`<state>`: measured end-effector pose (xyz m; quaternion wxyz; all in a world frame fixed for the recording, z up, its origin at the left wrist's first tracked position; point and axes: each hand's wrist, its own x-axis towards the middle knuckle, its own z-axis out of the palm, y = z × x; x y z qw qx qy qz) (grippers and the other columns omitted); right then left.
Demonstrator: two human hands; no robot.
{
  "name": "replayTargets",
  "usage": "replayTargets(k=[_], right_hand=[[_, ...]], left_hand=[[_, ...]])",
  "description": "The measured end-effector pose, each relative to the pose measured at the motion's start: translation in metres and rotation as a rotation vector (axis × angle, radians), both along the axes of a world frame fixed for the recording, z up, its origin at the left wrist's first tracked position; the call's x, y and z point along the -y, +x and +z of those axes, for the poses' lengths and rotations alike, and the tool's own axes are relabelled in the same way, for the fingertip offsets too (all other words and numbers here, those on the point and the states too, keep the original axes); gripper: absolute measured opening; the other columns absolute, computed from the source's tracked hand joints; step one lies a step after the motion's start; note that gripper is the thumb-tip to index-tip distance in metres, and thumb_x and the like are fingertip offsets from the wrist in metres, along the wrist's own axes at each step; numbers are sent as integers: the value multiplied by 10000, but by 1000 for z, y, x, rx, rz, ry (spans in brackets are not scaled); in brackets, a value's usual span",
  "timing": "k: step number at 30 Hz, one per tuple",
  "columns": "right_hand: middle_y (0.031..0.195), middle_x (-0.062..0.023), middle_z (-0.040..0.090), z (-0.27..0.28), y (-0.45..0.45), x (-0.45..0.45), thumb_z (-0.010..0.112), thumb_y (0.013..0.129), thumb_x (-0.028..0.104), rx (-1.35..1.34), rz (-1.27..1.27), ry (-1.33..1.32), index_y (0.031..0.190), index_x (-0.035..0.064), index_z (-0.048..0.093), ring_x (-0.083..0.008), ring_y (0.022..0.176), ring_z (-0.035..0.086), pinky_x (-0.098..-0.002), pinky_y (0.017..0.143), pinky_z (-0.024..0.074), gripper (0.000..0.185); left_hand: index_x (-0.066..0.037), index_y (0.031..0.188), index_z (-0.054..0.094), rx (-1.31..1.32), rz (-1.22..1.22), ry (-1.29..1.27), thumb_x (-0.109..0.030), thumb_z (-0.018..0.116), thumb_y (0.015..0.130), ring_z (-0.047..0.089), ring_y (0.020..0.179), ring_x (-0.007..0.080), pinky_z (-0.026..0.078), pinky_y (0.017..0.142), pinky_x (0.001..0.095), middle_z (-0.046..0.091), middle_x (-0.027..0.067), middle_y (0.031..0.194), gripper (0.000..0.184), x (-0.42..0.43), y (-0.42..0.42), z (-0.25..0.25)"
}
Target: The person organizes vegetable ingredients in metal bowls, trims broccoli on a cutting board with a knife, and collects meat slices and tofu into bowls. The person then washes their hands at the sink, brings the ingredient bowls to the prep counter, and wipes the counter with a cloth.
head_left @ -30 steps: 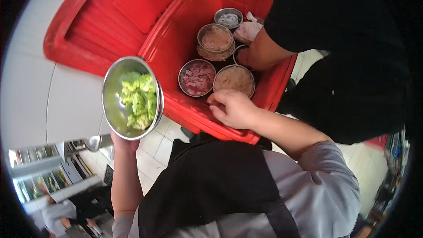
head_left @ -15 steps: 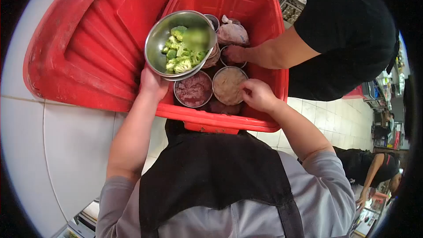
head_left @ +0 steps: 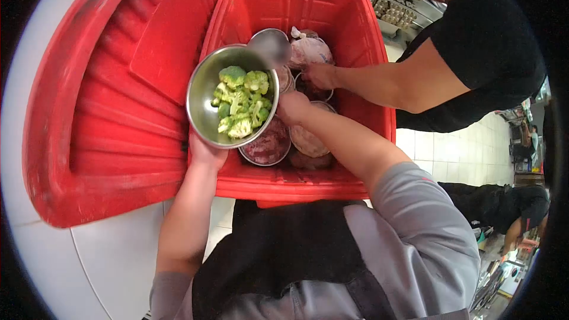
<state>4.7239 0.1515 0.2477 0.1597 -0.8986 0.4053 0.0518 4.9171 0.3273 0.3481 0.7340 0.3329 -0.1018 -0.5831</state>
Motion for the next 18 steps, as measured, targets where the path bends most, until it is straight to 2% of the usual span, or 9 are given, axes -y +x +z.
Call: replayTargets(k=[2,5,8,11,14,16,18], right_hand=[[954,-201,691,1,13,17,671,770,275,60,-46,-58,978,88,715,-370,905,670,-469,791,538,282],[1015,-180,688,-37,35,56,687,777,304,45,-25,-253,1017,109,707,-346,976,659,-460,817,523,310],[1074,-146,679,-32,46,71,679,785,305,-61,-40,-322,1049,138,693,-318,1063,628,-446,860,495,312],[1107,-149,675,-46,54,89,645,804,273,-46,-104,-306,1055,145,692,-312,1112,603,-453,888,470,287],[1069,-142,692,-53,56,99,598,831,250,-166,-37,-284,1055,147,694,-316,1063,626,-445,878,482,265],[1031,-128,705,-127,63,122,589,835,257,65,-200,-171,1043,151,703,-315,1036,638,-441,866,493,260],[999,-121,714,-136,65,124,590,829,272,97,-197,-157,1017,151,717,-315,1013,650,-440,855,505,258]], left_hand=[[-93,1460,385,-75,0,33,-414,369,1007,477,1315,295,394,1100,467,463,98,1460,554,-4,-5,8],[-92,1449,408,-107,-60,-35,-432,403,993,480,1313,310,392,1103,484,478,113,1449,568,-5,0,-3],[-86,1449,406,-109,6,87,-450,393,995,482,1311,316,397,1100,492,478,120,1448,583,-4,-3,3],[-77,1443,399,-150,15,102,-433,377,999,479,1307,316,398,1092,492,473,121,1444,569,-9,-2,-1],[-75,1444,398,-113,15,102,-452,392,995,496,1288,318,407,1083,490,482,128,1431,586,-6,-4,1],[-65,1455,387,-110,-10,57,-465,392,998,510,1281,318,423,1075,491,481,142,1438,607,-4,-6,4],[-73,1438,400,-74,19,86,-441,411,991,511,1260,304,408,1078,477,503,113,1400,579,-7,-4,1]])
